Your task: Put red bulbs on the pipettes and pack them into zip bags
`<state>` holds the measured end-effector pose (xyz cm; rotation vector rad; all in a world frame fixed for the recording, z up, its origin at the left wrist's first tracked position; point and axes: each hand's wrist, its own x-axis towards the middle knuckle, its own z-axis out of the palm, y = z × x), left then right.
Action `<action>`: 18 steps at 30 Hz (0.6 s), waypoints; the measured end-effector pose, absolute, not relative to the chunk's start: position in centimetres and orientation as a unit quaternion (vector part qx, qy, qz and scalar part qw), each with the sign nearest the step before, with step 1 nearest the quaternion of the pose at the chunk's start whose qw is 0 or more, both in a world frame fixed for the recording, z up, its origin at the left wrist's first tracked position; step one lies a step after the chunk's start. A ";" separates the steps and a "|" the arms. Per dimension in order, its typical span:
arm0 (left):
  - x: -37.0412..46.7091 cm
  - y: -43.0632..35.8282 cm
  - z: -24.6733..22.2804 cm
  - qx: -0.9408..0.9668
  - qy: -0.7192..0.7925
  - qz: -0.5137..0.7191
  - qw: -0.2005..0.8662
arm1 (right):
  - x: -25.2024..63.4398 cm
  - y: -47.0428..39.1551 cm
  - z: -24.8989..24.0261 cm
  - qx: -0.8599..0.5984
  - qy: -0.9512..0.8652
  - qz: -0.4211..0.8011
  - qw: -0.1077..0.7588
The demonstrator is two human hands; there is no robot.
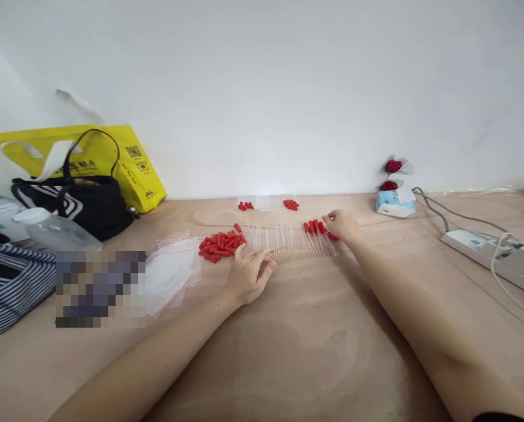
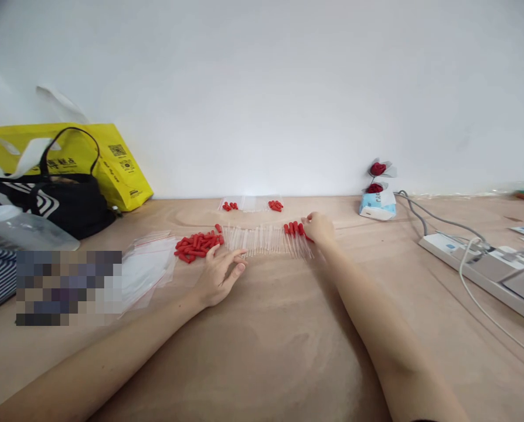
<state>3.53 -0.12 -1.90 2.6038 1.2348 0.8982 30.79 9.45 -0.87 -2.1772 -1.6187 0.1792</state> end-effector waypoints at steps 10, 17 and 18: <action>3.6 -0.3 -1.7 0.866 0.413 0.277 0.056 | 32.4 9.5 -1.6 -0.765 -0.609 0.125 0.166; 3.6 -0.3 -1.6 0.868 0.407 0.277 0.059 | 32.0 9.1 -1.1 -0.768 -0.606 0.128 0.166; 3.6 -0.3 -1.6 0.868 0.407 0.278 0.060 | 31.9 9.0 -0.8 -0.770 -0.603 0.125 0.166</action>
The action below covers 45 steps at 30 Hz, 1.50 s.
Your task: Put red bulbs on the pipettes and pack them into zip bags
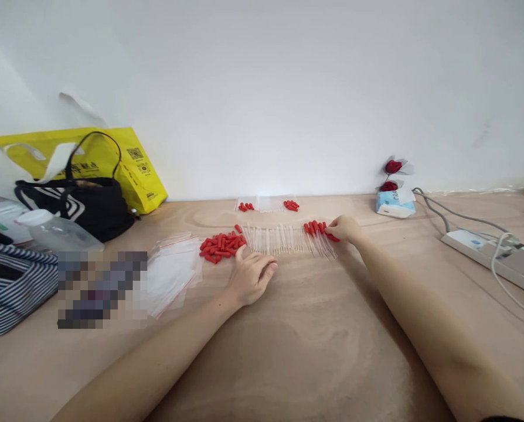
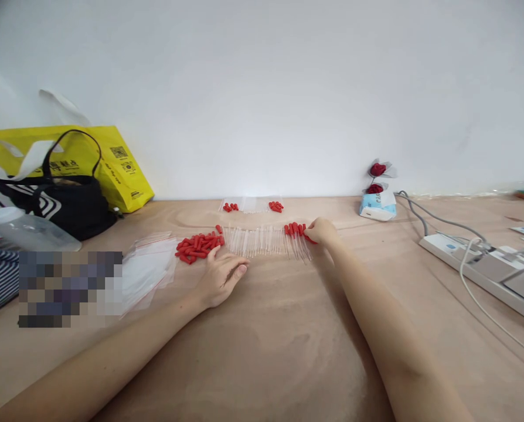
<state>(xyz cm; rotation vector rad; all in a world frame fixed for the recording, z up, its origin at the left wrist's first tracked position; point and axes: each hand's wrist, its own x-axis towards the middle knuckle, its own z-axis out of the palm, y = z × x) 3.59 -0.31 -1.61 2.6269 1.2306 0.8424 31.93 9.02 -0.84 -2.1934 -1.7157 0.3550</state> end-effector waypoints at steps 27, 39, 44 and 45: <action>3.2 1.8 -3.1 0.654 0.454 0.486 0.360 | 23.6 5.0 -0.9 -0.718 -0.671 -0.027 0.182; 2.7 2.4 -4.2 0.705 0.469 0.433 0.309 | 23.6 5.1 -0.7 -0.746 -0.660 -0.036 0.084; 2.6 2.6 -4.7 0.721 0.462 0.434 0.278 | 23.6 5.0 -0.7 -0.751 -0.655 -0.036 0.072; 2.6 2.6 -4.7 0.724 0.463 0.433 0.271 | 23.6 5.0 -0.7 -0.752 -0.655 -0.037 0.070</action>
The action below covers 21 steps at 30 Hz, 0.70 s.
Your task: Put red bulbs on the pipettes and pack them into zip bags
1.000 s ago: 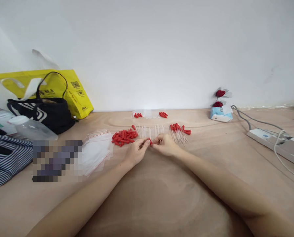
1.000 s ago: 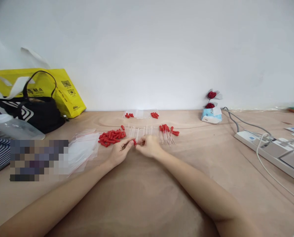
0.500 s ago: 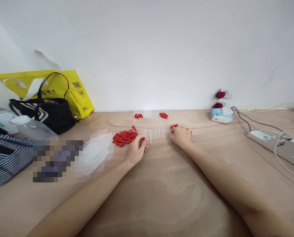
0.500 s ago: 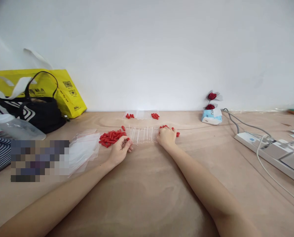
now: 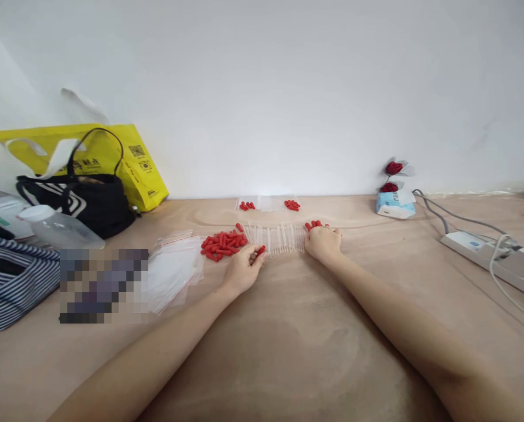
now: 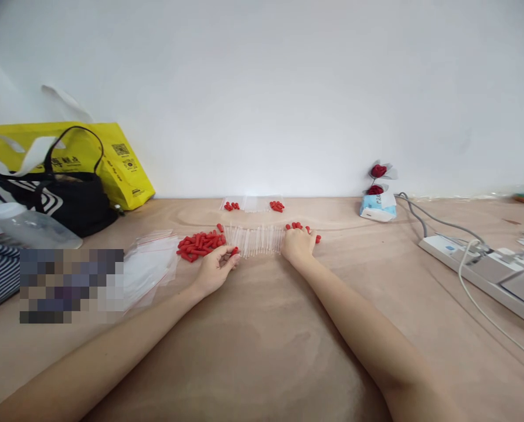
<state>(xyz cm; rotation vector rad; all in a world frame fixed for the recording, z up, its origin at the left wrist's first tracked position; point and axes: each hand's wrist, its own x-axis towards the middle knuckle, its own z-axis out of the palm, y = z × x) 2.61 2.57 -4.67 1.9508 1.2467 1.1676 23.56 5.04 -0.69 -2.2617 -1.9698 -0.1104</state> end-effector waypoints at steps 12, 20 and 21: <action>2.7 2.3 -4.2 0.744 0.464 0.420 0.234 | 23.9 5.1 -0.8 -0.747 -0.660 -0.038 0.073; 2.6 2.5 -4.3 0.759 0.467 0.415 0.187 | 23.4 5.3 -0.9 -0.767 -0.639 -0.001 0.053; 2.6 2.5 -4.4 0.756 0.467 0.415 0.193 | 23.3 5.3 -0.9 -0.769 -0.637 0.002 0.047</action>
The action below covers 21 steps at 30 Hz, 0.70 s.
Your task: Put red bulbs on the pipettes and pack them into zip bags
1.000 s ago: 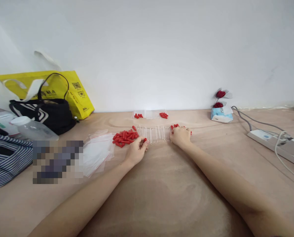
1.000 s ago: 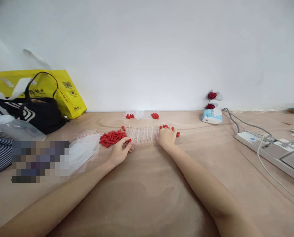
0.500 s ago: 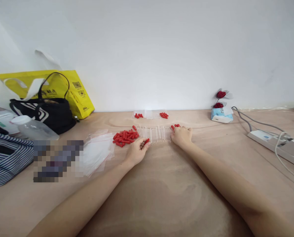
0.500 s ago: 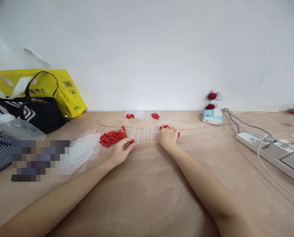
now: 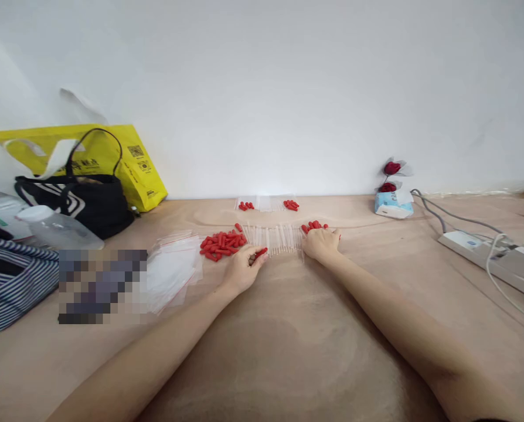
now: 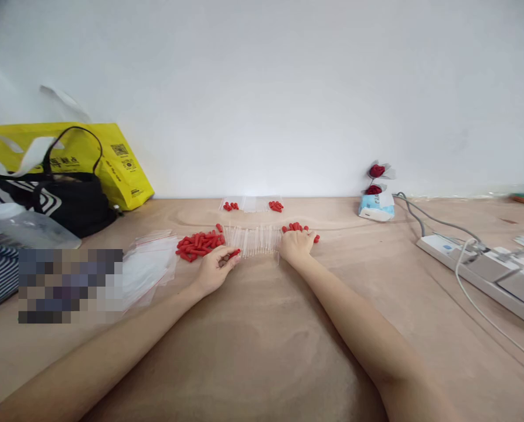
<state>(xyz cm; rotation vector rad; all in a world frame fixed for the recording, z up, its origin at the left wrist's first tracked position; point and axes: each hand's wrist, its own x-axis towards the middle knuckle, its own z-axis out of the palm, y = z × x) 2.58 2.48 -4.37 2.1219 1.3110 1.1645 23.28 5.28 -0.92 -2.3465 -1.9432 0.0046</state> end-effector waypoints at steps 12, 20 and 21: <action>2.7 1.7 -3.2 0.784 0.433 0.417 0.155 | 24.6 2.1 -2.0 -0.464 -0.817 -0.033 0.340; 2.8 1.0 -2.2 0.814 0.433 0.381 0.065 | 24.4 0.0 -3.5 -0.386 -0.818 -0.026 0.425; 2.7 1.1 -2.3 0.812 0.434 0.384 0.064 | 24.3 0.0 -3.4 -0.391 -0.807 -0.014 0.441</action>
